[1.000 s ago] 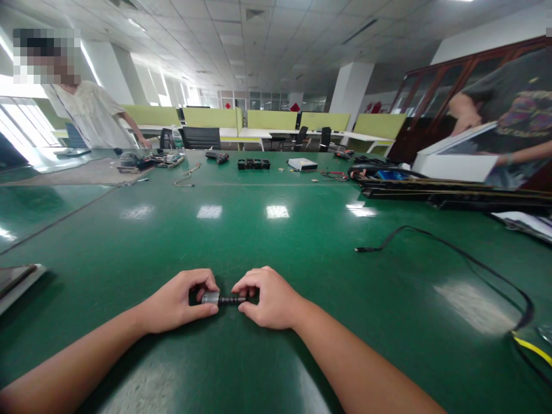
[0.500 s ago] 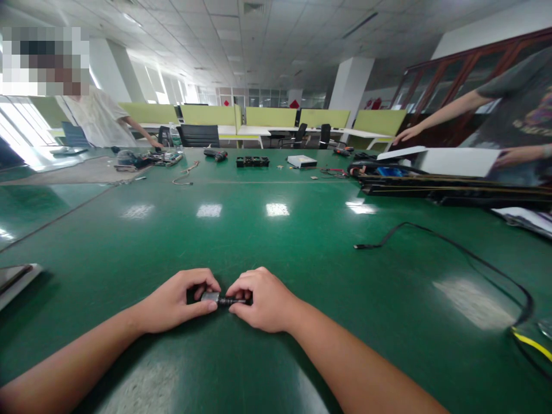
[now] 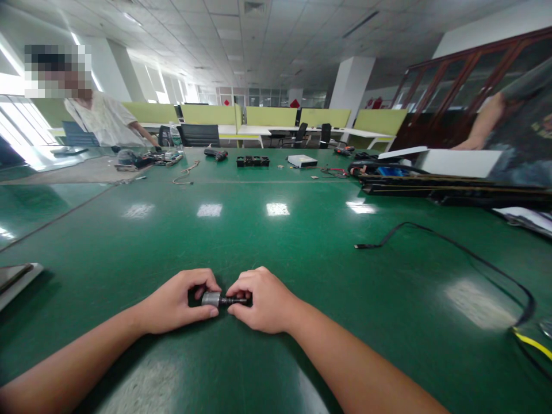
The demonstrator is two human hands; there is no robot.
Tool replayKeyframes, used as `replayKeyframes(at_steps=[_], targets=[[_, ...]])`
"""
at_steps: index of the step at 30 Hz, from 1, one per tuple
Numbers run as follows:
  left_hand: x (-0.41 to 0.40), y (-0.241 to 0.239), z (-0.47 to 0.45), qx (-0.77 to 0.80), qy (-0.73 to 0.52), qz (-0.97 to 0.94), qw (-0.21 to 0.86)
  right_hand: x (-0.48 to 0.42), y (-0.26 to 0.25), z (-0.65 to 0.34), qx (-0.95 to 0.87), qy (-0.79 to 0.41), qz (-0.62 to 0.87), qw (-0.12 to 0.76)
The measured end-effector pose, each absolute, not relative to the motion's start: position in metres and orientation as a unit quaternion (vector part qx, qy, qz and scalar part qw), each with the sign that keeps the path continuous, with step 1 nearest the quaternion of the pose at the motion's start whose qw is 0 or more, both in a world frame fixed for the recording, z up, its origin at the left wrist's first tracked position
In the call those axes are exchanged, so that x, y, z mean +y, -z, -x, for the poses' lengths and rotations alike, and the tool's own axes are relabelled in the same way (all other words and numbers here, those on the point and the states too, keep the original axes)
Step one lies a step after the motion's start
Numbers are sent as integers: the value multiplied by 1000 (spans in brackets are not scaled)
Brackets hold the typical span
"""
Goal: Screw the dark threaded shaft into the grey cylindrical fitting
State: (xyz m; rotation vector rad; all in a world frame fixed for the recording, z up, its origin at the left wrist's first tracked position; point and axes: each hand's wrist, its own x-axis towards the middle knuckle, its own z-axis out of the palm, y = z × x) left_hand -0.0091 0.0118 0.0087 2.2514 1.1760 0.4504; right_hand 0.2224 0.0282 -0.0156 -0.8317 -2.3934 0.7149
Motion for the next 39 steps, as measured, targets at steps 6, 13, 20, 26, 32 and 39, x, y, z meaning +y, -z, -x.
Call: replayKeyframes(at_steps=[6,13,20,26,32,39], targets=[[12,-8,9,437,-167,-841,271,29,20,-223,-886,-253,292,256],[12,-8,7,438,-173,-842,264,30,19,-222,-886,-252,294,255],[12,-8,8,441,-166,-840,267,30,19,-223,-884,-249,302,254],[12,-9,8,441,-165,-839,272,29,18,-222,-881,-257,302,257],[12,-9,9,441,-161,-839,275,30,18,-222,-880,-259,300,262],[11,-10,8,441,-158,-840,274,29,18,-223,-877,-258,306,265]])
